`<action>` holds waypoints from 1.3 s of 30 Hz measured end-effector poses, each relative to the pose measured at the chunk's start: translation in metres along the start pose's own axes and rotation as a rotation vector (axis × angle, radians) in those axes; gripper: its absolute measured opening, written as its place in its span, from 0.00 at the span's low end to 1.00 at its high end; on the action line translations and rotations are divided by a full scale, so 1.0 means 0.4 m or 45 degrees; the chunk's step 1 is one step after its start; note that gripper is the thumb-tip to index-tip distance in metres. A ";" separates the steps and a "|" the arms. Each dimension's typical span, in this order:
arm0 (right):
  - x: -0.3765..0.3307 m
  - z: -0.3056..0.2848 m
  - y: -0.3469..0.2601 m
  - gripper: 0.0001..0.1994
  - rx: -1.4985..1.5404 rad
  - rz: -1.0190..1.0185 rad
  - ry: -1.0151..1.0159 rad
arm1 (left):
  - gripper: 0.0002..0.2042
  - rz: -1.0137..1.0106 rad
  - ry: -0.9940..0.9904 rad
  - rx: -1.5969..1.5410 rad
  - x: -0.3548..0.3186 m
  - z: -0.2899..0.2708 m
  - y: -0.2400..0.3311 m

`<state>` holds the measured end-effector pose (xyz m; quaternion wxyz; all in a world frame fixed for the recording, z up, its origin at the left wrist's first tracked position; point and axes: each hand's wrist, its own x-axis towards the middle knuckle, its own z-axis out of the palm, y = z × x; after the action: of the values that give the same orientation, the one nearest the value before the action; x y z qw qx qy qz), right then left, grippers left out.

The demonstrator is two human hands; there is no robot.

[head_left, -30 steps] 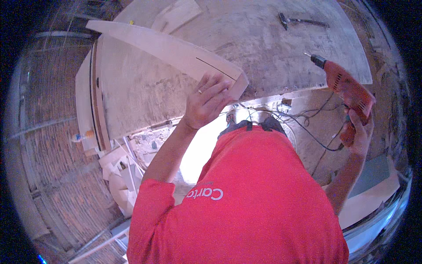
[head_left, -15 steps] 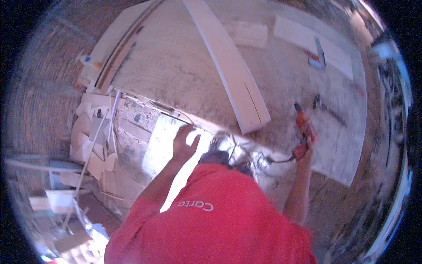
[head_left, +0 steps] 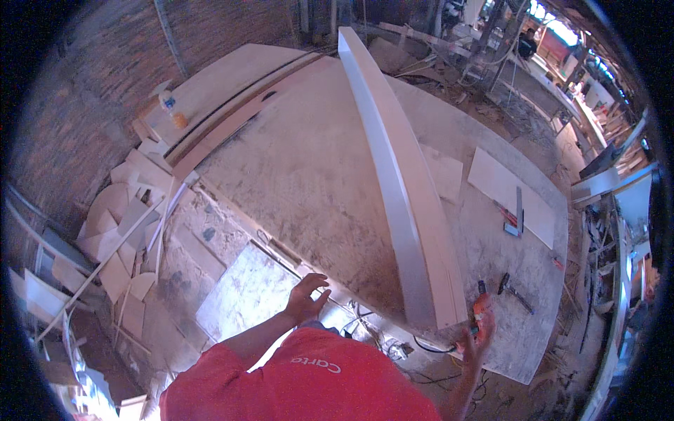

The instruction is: The person sits on the floor and handles a small wooden box, then moves to a workbench and uses a corded drill to drive screws into a long white wooden panel. The person repeatedly positions the panel, drills, and repositions it.

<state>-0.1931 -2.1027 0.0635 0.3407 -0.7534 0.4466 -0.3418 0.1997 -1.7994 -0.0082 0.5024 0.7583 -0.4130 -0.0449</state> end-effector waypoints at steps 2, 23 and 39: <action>-0.040 0.112 -0.213 0.46 0.484 0.081 -0.083 | 0.11 0.100 -0.067 0.080 0.084 -0.024 -0.010; -0.164 0.297 -0.388 0.41 -0.659 0.011 0.221 | 0.10 0.037 -0.242 -0.145 0.234 -0.092 -0.134; -0.722 0.053 -0.338 0.40 -0.645 0.142 0.233 | 0.12 -0.127 -0.435 -0.218 0.027 0.022 -0.007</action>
<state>-0.2225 -1.7869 0.1019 0.1180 -0.7547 0.5876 -0.2667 0.2044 -1.8126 -0.0110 0.4848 0.7137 -0.4489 -0.2327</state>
